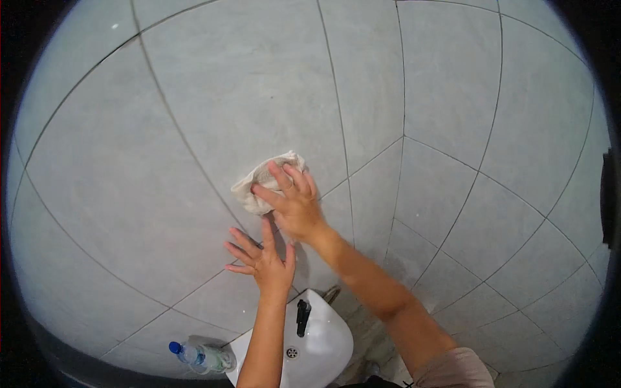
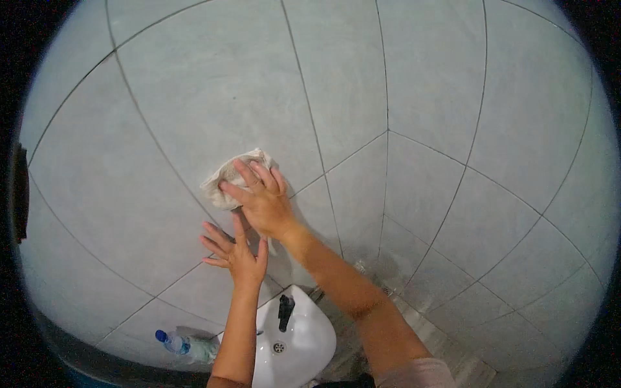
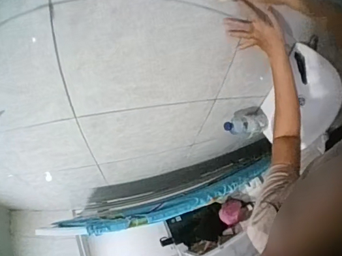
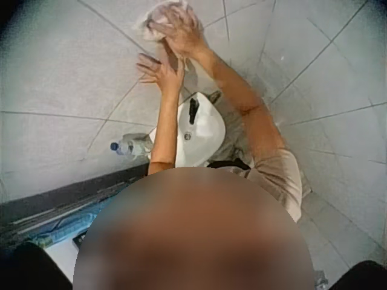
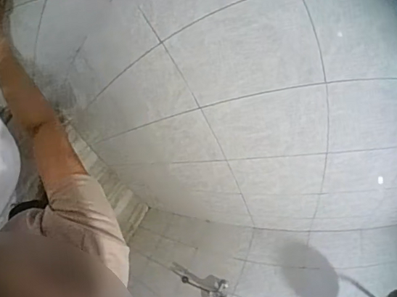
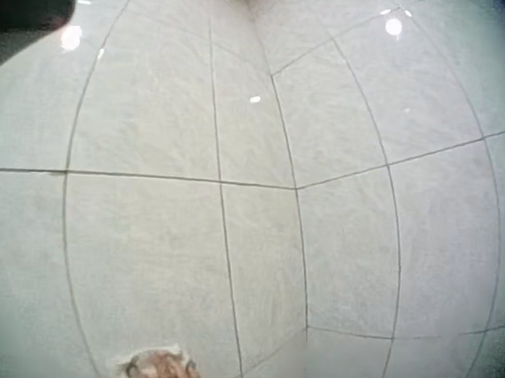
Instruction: The person wipes the tiled bathroom walls with a cloth, repeatedly rinsing and wringing the cloth at the sink. They clean multiple wall sections and the sink basin, using a water bottle to pour water into the sink for rinsing.
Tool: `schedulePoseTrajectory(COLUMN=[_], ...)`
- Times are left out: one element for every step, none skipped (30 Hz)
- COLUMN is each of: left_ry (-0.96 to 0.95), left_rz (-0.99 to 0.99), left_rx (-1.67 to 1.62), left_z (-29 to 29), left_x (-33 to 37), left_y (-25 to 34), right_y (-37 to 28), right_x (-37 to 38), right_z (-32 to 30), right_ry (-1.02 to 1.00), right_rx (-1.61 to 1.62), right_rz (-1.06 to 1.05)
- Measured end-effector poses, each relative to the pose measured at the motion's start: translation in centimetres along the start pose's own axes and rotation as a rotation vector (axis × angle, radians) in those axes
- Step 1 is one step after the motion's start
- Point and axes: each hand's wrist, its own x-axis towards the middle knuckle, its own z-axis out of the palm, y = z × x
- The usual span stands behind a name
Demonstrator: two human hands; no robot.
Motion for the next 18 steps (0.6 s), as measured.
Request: schedulePoseTrajectory(left_ry=[-0.023,0.009,0.040,0.065,0.113,0.158,0.202,0.196,0.189,0.182,0.180,0.175,0.180,0.189,0.192,0.196,0.181,0.161], left_rz=[-0.009,-0.002,0.005,0.005,0.031,0.054,0.087,0.081,0.069,0.055,0.019,-0.013,-0.026,-0.025,-0.022,-0.027,-0.079,-0.130], left_rx=[0.015,0.056,0.099,0.149,0.182,0.212,0.223,0.213,0.211,0.211,0.248,0.270,0.258,0.252,0.237,0.232,0.151,0.071], left_z=[0.4,0.9,1.6,2.3,2.6,2.9,3.5,3.8,3.9,3.8,3.4,3.3,3.2,3.1,3.0,3.0,3.2,3.3], left_x=[0.3,0.6,0.6,0.6,0.7,0.8,1.1,1.2,1.2,1.2,0.9,0.5,0.7,1.0,1.3,1.0,0.8,0.7], left_y=[0.6,0.8,0.6,0.1,0.2,0.3,1.0,1.6,1.5,1.2,-0.2,-1.3,-0.8,-0.8,-0.5,0.2,1.9,3.7], right_y=[1.3,3.7,6.4,9.3,11.5,13.2,15.4,16.8,17.2,17.0,14.2,11.2,10.5,9.6,9.1,8.8,8.8,9.5], right_x=[0.5,0.0,-0.8,-2.3,-4.7,-8.0,-11.0,-13.8,-16.6,-18.6,-18.8,-18.5,-19.7,-21.4,-23.4,-25.3,-26.2,-26.8], right_z=[-0.8,-0.2,-0.2,0.2,0.8,1.6,1.5,1.0,0.0,-1.1,-2.4,-4.7,-6.5,-8.0,-10.1,-11.7,-13.8,-16.3], right_ry=[-0.048,0.084,0.216,0.343,0.489,0.628,0.627,0.622,0.437,0.247,0.193,0.143,0.156,0.160,0.235,0.299,0.377,0.371], right_rx=[-0.030,-0.043,-0.090,-0.130,-0.056,0.020,0.020,0.023,0.161,0.301,0.617,0.926,0.889,0.860,0.882,0.911,0.933,0.821], right_rz=[-0.048,-0.018,0.056,0.137,0.414,0.691,0.913,1.140,1.221,1.294,1.506,1.703,1.734,1.772,1.780,1.787,1.785,1.747])
